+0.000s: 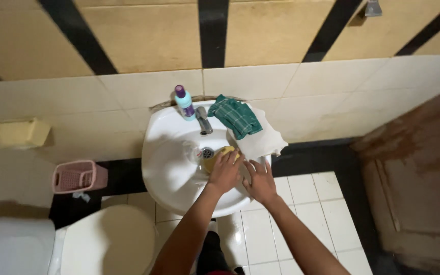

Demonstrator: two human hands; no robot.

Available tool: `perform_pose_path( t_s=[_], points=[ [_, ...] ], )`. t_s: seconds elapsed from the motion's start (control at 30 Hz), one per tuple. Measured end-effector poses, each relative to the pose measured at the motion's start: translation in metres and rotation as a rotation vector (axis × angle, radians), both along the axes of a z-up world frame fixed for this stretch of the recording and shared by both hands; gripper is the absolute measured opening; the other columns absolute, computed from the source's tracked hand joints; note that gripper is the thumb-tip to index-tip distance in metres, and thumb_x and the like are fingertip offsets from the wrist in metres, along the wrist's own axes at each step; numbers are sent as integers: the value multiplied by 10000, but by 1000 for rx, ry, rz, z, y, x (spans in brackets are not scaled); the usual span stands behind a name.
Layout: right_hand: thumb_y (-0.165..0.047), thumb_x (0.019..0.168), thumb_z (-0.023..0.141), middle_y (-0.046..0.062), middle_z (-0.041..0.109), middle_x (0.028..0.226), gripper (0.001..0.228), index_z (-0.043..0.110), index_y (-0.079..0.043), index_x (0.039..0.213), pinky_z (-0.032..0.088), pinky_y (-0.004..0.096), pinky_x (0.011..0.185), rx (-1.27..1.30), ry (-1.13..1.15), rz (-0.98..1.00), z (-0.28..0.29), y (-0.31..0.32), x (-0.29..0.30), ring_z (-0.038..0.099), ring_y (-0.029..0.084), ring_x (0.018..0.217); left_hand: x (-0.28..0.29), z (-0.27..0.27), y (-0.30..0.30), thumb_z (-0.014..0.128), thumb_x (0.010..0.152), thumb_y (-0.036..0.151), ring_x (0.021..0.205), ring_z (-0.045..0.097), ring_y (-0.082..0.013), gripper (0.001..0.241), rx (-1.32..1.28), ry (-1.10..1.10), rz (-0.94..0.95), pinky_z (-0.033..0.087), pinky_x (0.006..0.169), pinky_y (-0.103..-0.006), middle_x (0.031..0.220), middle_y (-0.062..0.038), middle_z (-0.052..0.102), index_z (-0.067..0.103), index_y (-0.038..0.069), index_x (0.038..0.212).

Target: The person wipes the closed toilet seat with a green cloth. They then wash their hands at the sink and dry them with the cloth. Finally, they open the toilet lid and pour a cleaning liquid from a bottle into the bowl.

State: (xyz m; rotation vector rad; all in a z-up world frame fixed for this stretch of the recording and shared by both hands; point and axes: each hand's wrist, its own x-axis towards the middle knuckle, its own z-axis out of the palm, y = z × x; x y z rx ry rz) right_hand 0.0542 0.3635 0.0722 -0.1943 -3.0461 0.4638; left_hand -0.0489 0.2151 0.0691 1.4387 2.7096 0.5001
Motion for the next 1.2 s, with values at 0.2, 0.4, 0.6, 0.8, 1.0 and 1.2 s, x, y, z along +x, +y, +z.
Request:
perform_pose_path(
  t_s=[0.2,0.4,0.6,0.8,1.0,1.2],
  points=[
    [-314,851,688,144,533,1466,705,466,-120,1492,198,546,1206,120,32,-29,0,33,-33,411,334,1415,-52,4,35,723,852,246,1396,421,-328,711,31,-16,-75,270,1163,-536,1561,-175,402,461,109,1499],
    [-305,846,716,142,396,1568,788,380,-161,1544,181,539,1237,37,-39,-218,20,36,-63,332,312,1475,-84,-4,50,718,848,216,1439,395,-324,735,90,-55,-112,318,1143,-528,1596,-160,369,443,112,1522],
    [-322,821,728,171,293,1617,862,330,-171,1571,174,517,1241,65,-38,-290,7,34,-80,263,330,1512,-106,-22,67,693,853,193,1472,355,-323,740,49,41,-145,291,1158,-549,1634,-135,325,424,148,1541],
    [-409,862,692,157,298,1615,826,329,-156,1560,131,513,1257,33,-92,-363,-5,31,-95,230,317,1530,-131,-34,76,668,835,165,1481,372,-323,760,82,116,-112,281,1188,-537,1618,-120,384,425,154,1555],
    [-394,848,687,151,283,1624,817,340,-167,1553,109,510,1243,72,-151,-385,-6,26,-95,195,320,1533,-134,-22,74,645,832,152,1462,373,-321,735,24,47,-135,263,1184,-540,1581,-119,428,435,145,1537],
    [-385,856,687,138,297,1617,793,355,-197,1552,111,521,1254,59,-144,-408,-9,26,-98,209,317,1538,-134,-35,79,632,861,167,1458,379,-319,703,9,120,-130,276,1180,-537,1575,-115,440,449,146,1539]
  ],
)
